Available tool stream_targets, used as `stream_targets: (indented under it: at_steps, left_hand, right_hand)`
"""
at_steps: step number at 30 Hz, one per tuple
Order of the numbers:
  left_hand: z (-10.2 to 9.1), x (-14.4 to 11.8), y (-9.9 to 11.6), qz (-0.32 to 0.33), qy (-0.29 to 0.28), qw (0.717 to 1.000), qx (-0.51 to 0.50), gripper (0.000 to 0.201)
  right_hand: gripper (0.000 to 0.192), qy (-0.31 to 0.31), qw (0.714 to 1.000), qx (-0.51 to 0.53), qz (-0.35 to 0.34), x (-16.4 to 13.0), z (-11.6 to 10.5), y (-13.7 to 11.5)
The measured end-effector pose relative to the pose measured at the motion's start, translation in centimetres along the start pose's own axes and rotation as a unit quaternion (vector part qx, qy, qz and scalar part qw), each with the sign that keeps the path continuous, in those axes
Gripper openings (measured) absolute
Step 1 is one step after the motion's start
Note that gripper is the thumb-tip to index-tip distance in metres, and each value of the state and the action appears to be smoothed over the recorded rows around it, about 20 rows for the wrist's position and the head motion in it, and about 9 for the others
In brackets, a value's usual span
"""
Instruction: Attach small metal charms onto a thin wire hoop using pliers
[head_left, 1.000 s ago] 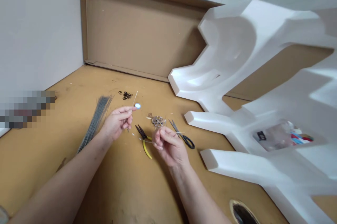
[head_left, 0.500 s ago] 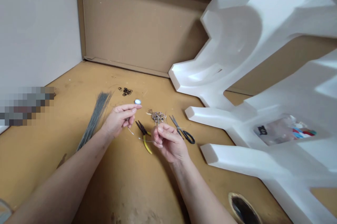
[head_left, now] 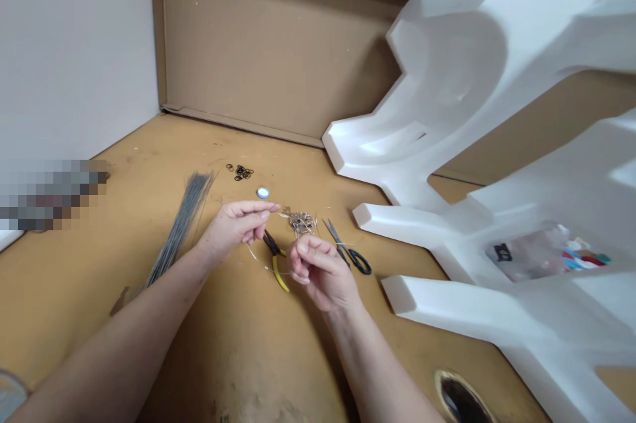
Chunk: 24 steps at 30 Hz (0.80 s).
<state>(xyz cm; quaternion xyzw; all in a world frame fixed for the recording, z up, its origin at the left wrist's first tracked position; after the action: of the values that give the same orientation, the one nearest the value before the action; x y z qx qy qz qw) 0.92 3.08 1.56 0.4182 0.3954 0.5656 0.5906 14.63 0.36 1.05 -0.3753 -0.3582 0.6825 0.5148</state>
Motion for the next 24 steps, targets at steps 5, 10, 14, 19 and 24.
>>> stream_targets:
  at_steps: [5, 10, 14, 19, 24]
  left_hand:
    - [-0.04, 0.11, -0.16, 0.018, 0.009, 1.0, -0.005, 0.017]
    - [-0.01, 0.11, -0.3, 0.012, -0.004, 1.0, 0.013, 0.018]
    - [0.09, 0.11, -0.33, 0.003, -0.015, 1.0, 0.01, 0.021]
    - [0.28, -0.05, -0.08, 0.009, -0.018, 1.0, 0.004, 0.017]
    - [0.6, -0.3, 0.0, 0.013, -0.021, 0.999, 0.026, 0.013]
  right_hand:
    - [0.016, 0.0, 1.0, -0.002, 0.005, -0.08, 0.13, -0.02]
    - [0.015, -0.003, 1.0, -0.004, 0.006, -0.13, 0.17, -0.04]
    - [0.014, -0.006, 1.0, -0.004, 0.007, -0.17, 0.14, 0.0]
    - [0.013, -0.005, 1.0, -0.003, 0.013, -0.17, 0.14, 0.05]
    - [0.012, -0.006, 1.0, -0.012, 0.02, -0.21, 0.12, 0.16]
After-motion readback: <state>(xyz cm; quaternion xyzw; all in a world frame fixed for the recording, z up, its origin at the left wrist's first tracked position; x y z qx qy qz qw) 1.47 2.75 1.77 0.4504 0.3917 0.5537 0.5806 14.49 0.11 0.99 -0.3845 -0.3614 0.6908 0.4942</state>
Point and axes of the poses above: each hand's wrist, its own x-axis towards the middle knuckle, its own z-axis out of the palm, y = z × x, the point moved 4 cm from there along x, towards the middle knuckle, and after that the axes turned 10 degrees about y, right-handed, at the moved point
